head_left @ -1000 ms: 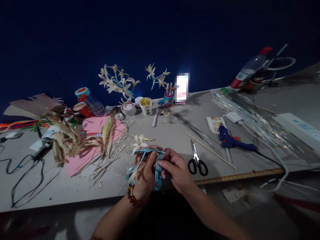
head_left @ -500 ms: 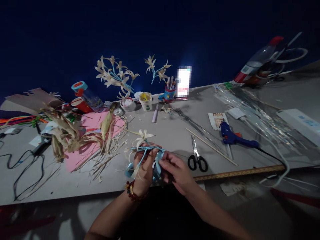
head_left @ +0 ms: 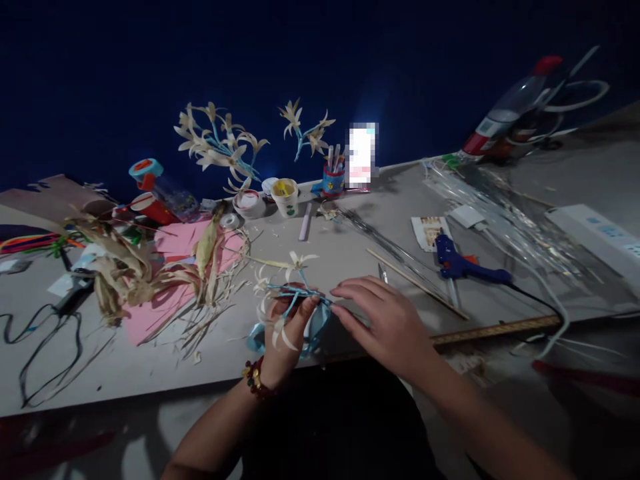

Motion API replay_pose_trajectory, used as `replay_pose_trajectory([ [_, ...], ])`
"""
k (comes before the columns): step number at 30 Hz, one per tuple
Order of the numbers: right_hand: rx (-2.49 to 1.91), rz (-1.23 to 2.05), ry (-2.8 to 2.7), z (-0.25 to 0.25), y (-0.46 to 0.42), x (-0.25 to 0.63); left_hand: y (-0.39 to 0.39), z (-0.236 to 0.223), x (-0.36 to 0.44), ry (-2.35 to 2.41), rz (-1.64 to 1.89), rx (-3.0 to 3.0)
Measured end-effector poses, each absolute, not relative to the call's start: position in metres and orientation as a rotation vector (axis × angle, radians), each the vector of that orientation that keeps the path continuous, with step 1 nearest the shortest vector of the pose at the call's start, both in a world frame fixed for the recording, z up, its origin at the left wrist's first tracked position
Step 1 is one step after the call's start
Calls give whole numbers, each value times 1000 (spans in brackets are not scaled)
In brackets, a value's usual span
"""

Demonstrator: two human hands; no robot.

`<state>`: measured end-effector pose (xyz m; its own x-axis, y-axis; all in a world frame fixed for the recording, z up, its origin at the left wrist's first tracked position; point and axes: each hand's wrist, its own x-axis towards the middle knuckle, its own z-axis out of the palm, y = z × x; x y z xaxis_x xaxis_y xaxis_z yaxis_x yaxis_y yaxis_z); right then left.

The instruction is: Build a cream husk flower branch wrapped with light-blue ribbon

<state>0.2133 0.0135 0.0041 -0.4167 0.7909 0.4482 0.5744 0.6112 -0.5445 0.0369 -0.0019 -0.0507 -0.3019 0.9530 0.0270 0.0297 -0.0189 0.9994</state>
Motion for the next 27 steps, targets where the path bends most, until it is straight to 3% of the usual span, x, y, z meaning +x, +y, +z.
replay_pose_trajectory([
  [12,-1293,761,-2201,-5,17,210,-4,-35,30,1458,1258,1190],
  [20,-1152,108,-2272,-15,5,202,1,-29,34,1424,1261,1099],
  [27,-1064,-151,-2199,-20,0,199,1,-31,36,1423,1306,1138],
])
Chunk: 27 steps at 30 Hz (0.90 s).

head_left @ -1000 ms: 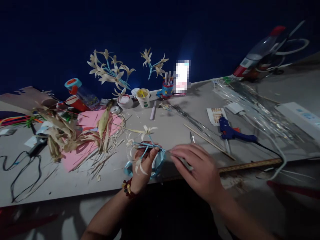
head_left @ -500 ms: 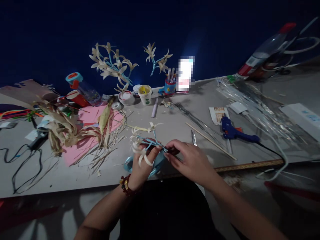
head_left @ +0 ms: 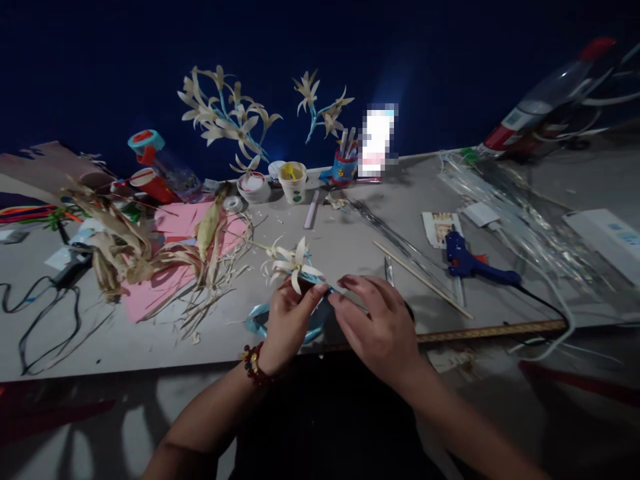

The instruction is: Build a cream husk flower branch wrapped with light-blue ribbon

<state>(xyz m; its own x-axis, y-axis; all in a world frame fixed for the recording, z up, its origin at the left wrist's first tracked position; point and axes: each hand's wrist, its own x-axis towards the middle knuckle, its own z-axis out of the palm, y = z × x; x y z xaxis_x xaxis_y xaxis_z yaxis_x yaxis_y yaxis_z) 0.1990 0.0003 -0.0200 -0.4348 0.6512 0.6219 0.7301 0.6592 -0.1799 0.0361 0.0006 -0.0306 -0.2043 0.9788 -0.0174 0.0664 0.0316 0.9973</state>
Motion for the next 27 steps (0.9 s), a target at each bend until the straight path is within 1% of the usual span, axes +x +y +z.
replay_pose_trajectory([
  [5,-1029,-215,-2146,-23,-5,198,-3,-30,38,1359,1335,1037],
  [9,-1034,-188,-2135,-18,-10,198,-7,-25,37,1266,1330,912],
  [14,-1047,-147,-2073,-15,-17,200,-14,-18,34,1371,1213,1095],
  [20,-1044,-161,-2036,-16,-21,202,-15,-23,38,1245,1302,888],
  [27,-1027,-136,-1941,-20,-24,188,-17,-12,45,1288,1336,935],
])
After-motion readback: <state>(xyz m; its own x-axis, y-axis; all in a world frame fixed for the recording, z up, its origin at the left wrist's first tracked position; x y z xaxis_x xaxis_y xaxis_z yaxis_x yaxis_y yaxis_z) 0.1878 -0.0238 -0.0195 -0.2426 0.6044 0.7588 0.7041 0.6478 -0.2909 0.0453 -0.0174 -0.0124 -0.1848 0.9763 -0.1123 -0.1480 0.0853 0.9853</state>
